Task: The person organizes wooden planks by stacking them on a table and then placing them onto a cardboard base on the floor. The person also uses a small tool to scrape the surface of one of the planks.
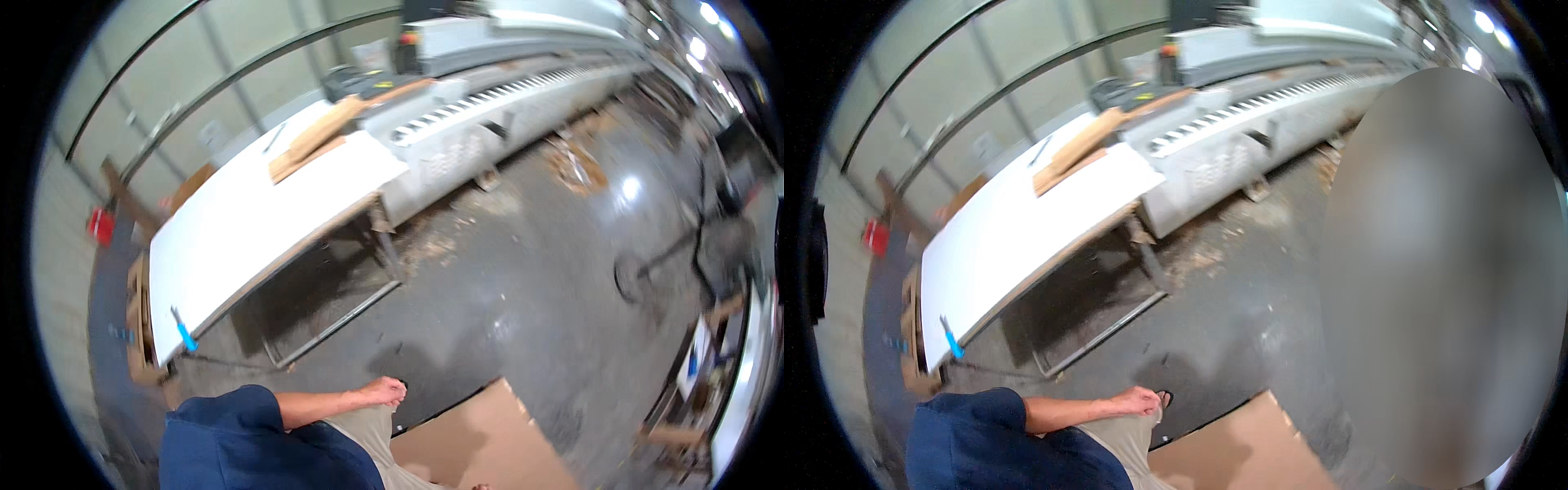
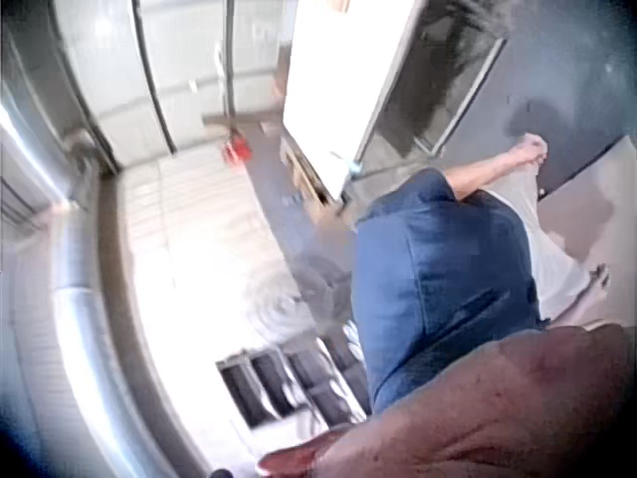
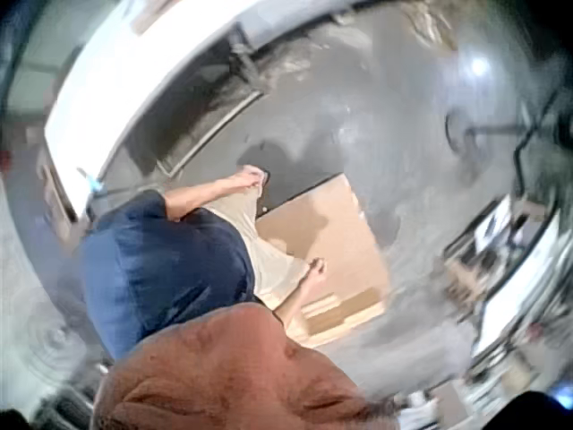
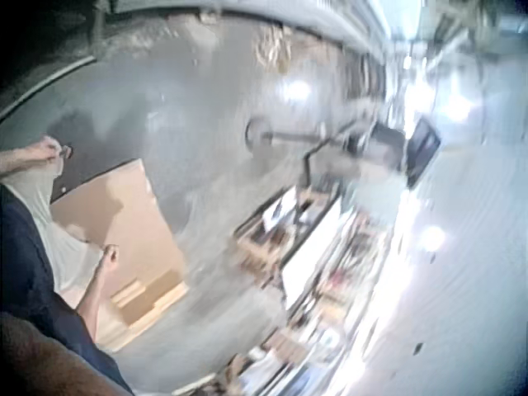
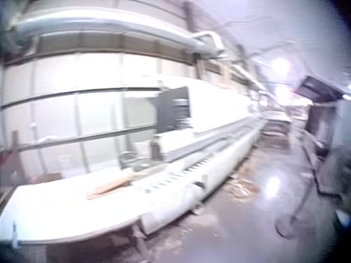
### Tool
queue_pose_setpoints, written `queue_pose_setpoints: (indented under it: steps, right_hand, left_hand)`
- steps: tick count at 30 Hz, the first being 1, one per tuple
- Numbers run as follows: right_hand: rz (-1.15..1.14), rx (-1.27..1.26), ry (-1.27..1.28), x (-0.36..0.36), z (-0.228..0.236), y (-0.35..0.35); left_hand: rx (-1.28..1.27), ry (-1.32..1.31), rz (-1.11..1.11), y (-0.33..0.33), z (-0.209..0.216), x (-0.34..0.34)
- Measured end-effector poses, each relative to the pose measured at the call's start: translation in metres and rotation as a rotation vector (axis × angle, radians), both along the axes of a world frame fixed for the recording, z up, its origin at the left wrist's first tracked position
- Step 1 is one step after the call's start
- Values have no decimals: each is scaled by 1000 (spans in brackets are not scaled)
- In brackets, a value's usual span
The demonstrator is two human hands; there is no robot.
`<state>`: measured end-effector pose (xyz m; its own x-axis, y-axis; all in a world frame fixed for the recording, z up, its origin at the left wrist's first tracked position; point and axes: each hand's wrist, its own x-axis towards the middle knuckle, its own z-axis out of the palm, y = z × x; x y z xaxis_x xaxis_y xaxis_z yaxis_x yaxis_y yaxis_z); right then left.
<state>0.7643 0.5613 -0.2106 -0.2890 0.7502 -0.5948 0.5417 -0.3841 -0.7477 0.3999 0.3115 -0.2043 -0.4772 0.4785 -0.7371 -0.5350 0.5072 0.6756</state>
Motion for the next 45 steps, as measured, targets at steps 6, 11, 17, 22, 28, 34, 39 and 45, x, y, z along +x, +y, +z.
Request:
queue_pose_setpoints:
  steps: [6, 11, 17, 22, 28, 34, 39, 45]
  right_hand:
    - [216, -98, 132, -240, 5, 13]
    - [582, -204, 316, -399, 64, -36]
    - [847, -182, 340, -482, 74, -70]
    - [914, -163, 338, -536, 76, -71]
    - [907, -93, 555, -659, 88, -76]
    - [998, -53, 631, -792, 153, -121]
    - [1154, -163, 617, -863, 175, -155]
    - [902, -535, 737, -949, 161, -200]
  left_hand:
    - [131, 441, 455, -87, 69, -76]
    - [-24, 635, 715, -165, 129, -149]
    - [-216, 885, 849, -216, 148, -237]
    - [-456, 1103, 822, -243, 155, -312]
    - [-279, 1009, 829, -200, 192, -445]
    - [352, 471, 1094, -142, 198, -604]
    - [508, 215, 1145, -133, 175, -644]
    - [364, 303, 1173, -175, 179, -571]
